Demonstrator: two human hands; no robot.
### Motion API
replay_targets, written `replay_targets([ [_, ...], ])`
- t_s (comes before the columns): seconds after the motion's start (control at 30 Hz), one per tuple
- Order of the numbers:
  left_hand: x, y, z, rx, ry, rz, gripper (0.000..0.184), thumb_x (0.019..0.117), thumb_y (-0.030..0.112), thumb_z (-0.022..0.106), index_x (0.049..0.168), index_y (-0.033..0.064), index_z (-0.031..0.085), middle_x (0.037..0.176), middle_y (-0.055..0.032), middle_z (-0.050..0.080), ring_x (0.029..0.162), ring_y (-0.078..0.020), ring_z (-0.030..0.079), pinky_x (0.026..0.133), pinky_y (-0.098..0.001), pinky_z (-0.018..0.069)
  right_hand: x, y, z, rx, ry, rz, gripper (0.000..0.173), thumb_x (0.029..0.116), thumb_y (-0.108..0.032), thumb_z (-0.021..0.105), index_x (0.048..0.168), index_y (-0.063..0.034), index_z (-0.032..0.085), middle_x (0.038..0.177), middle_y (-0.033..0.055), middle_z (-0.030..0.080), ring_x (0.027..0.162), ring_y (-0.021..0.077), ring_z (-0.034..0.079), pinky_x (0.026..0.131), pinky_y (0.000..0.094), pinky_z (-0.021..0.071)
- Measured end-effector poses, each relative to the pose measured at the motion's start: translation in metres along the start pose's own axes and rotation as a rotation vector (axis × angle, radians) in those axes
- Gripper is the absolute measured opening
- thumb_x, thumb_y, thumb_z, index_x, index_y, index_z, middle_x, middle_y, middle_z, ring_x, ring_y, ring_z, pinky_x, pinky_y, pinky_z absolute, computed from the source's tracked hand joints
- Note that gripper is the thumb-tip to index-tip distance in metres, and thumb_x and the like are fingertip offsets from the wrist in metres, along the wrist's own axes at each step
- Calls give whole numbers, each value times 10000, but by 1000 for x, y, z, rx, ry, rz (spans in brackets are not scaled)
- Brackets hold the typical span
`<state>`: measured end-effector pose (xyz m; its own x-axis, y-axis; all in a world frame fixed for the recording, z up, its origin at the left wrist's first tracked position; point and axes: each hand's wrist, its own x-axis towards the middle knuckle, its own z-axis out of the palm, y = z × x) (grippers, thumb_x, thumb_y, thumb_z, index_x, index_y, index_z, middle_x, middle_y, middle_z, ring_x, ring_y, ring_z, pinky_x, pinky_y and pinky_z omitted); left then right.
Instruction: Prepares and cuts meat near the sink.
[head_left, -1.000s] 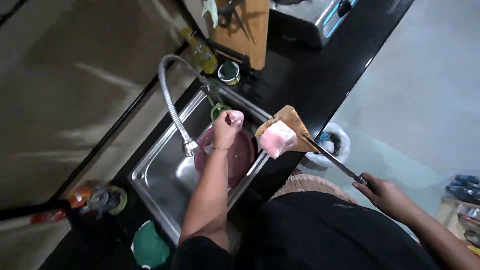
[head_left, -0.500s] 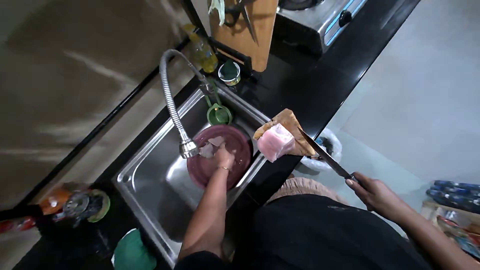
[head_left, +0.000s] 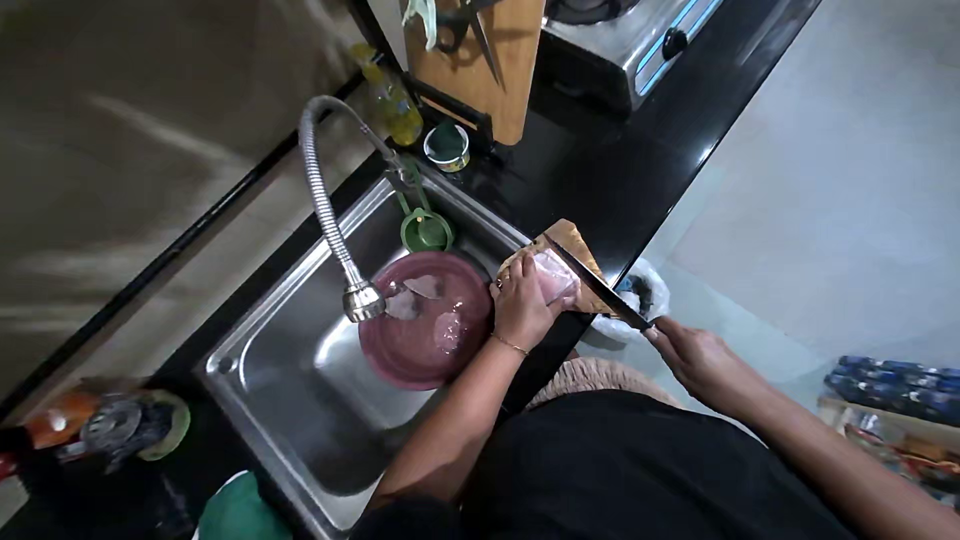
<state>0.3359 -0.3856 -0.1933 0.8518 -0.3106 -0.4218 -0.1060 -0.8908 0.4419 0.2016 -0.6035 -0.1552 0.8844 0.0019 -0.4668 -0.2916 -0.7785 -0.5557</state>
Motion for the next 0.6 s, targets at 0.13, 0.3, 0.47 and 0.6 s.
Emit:
replay_targets([
  [0.13, 3, -4, 2, -32, 15, 4, 988, 863, 557, 771, 1594, 55, 334, 1584, -203, 405, 1467, -406, 366, 1146, -638, 309, 3, -10, -1, -55, -34, 34, 379, 1124, -295, 389, 1098, 15, 605, 757, 167, 611, 705, 344, 650, 671, 532, 530],
  [0.3, 6, -5, 3, -25, 4, 10, 962, 859, 564, 772, 1577, 62, 374, 1583, -188, 411, 1470, -395, 364, 1141, -644, 312, 4, -30, -9, -137, -144, 161, 388, 1133, -309, 366, 1129, 15, 581, 834, 195, 634, 807, 378, 678, 740, 543, 539],
  [0.47, 9, -6, 3, -40, -8, 12, 932, 856, 551, 780, 1556, 63, 406, 1583, -178, 408, 1474, -388, 356, 1142, -650, 308, 1, -43, -21, -206, -218, 230, 378, 1136, -308, 353, 1125, 7, 562, 864, 203, 628, 853, 386, 675, 761, 537, 537],
  [0.6, 11, -8, 5, -49, -9, 17, 911, 864, 545, 773, 1565, 94, 404, 1582, -160, 416, 1468, -382, 364, 1136, -647, 316, 0, -47, -26, -249, -251, 240, 379, 1135, -316, 348, 1130, 0, 558, 852, 188, 626, 838, 372, 676, 746, 525, 542],
])
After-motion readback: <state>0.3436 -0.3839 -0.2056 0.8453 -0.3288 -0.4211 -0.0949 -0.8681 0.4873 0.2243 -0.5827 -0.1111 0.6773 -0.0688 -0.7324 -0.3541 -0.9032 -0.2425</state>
